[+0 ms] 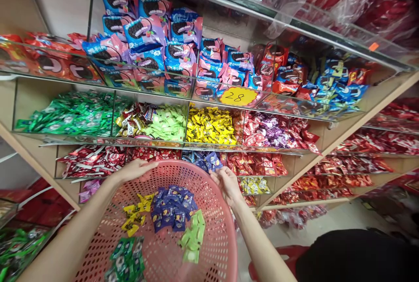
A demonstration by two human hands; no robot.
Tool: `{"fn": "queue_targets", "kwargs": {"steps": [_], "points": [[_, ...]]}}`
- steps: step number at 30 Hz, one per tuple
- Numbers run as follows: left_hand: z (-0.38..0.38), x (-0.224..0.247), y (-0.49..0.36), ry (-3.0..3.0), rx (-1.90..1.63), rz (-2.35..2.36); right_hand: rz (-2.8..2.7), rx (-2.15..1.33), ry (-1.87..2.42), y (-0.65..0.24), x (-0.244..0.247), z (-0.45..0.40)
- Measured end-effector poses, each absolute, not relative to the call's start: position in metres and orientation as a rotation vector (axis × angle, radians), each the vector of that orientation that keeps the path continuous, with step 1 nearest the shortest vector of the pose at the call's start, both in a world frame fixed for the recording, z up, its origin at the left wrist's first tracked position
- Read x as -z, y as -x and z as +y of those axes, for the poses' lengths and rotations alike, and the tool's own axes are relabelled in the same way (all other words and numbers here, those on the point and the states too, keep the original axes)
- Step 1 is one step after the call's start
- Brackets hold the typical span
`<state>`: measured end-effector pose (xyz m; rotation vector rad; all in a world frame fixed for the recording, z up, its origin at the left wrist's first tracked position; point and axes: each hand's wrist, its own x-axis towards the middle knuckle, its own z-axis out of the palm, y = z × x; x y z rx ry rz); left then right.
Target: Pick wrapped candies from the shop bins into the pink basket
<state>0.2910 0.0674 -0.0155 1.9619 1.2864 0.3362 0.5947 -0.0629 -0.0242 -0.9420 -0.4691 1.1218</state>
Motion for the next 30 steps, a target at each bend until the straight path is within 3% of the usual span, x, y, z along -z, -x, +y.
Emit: {"fn": "queue_targets", "kwargs": {"steps": [6, 11, 15, 19, 25, 30], "points": [[0.062, 0.011, -0.292, -1.960, -0.325, 1.284, -0.696, -1.081, 1.075, -0.571, 0.009, -0.075], [0.055, 0.003, -0.299, -2.000, -0.314, 1.254, -1.412, -1.077, 1.232, -0.534, 0.019, -0.067], [0.053, 0.002, -0.298, -2.018, -0.329, 1.281, -1.922, -0.823, 1.330, -0.515, 0.025, -0.049], [0.055, 0.008, -0.290, -2.009, -0.363, 1.282, -1.874, -0.643, 1.492, -0.505, 0.026, -0.025], [0.058, 0.017, -0.282, -1.982, -0.374, 1.297, -1.591, -0.966, 1.537, -0.489, 0.049, -0.015], [0.062, 0.018, -0.289, -2.001, -0.332, 1.307, -1.629, -0.906, 1.516, -0.496, 0.061, -0.022]]}}
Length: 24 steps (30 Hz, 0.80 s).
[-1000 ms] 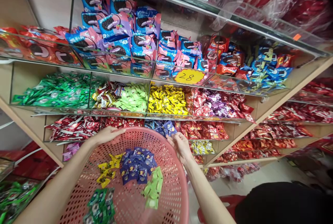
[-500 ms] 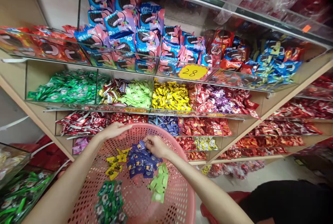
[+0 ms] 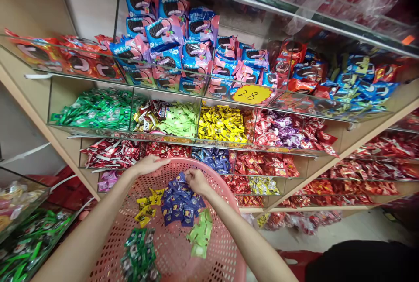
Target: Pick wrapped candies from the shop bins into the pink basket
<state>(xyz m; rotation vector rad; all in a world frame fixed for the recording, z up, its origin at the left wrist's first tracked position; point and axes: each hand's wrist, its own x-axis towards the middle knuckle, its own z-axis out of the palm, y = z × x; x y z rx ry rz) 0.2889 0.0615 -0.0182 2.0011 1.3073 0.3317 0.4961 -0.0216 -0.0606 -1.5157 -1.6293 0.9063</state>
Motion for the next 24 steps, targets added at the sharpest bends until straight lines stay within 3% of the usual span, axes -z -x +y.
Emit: {"fn": "queue_targets", "kwargs": {"steps": [7, 15, 24], "points": [[0.060, 0.010, -0.304, -1.982, -0.274, 1.281, -1.922, -0.756, 1.513, -0.504, 0.059, -0.023], [0.061, 0.007, -0.302, -2.019, -0.249, 1.301, -2.206, -0.114, 1.901, -0.492, 0.066, -0.020], [0.065, 0.019, -0.300, -1.984, -0.228, 1.347, -2.013, -0.103, 1.845, -0.501, 0.054, -0.028]]}}
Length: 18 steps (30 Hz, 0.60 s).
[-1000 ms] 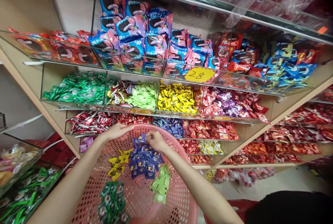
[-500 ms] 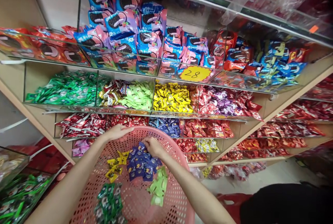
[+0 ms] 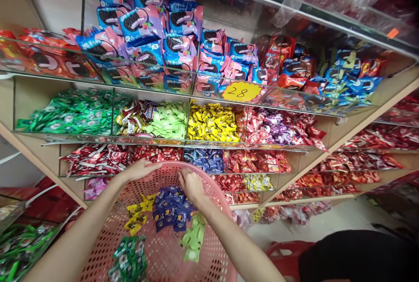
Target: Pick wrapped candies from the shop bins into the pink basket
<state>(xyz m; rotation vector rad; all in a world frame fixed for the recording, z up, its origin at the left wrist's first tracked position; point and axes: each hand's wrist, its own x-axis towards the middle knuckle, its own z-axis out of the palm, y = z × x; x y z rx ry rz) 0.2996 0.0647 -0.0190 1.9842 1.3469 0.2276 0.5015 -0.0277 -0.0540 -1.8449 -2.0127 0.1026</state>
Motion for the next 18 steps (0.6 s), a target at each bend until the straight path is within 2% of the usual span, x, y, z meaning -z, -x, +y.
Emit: {"fn": "queue_targets", "kwargs": {"steps": [11, 15, 18], "points": [[0.071, 0.026, -0.316, -2.048, -0.162, 1.332, -1.742, -0.162, 1.650, -0.519, 0.063, -0.038], [0.077, 0.030, -0.317, -2.062, -0.195, 1.307, -1.523, -0.134, 1.508, -0.550, 0.048, -0.028], [0.078, 0.030, -0.314, -2.036, -0.240, 1.277, -1.461, -0.193, 1.629, -0.584, 0.044, -0.010]]}}
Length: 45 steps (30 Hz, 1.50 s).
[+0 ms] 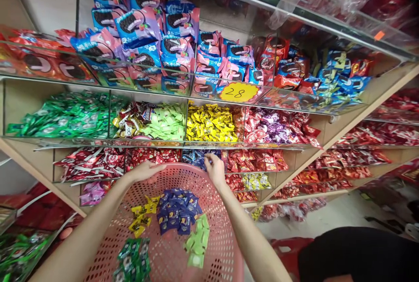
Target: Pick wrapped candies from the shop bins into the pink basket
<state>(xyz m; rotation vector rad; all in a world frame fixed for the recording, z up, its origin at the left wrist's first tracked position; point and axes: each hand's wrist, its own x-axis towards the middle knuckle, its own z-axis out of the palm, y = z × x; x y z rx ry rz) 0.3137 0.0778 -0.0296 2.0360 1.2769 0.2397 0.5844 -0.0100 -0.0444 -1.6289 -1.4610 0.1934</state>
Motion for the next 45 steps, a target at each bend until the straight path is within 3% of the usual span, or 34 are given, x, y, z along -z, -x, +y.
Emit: {"fn": "queue_targets", "kwargs": {"steps": [7, 14, 35, 45], "points": [[0.075, 0.026, -0.310, -1.960, -0.278, 1.271, -1.679, -0.694, 1.688, -0.620, 0.072, 0.032], [0.073, 0.026, -0.307, -2.004, -0.270, 1.274, -1.629, -0.916, 1.627, -0.617, 0.082, 0.042], [0.070, 0.024, -0.308, -1.998, -0.281, 1.234, -0.857, -1.128, 1.242, -0.634, 0.034, -0.033], [0.070, 0.026, -0.303, -1.937, -0.324, 1.224, -1.084, -0.889, 1.360, -0.612, 0.011, -0.067]]}}
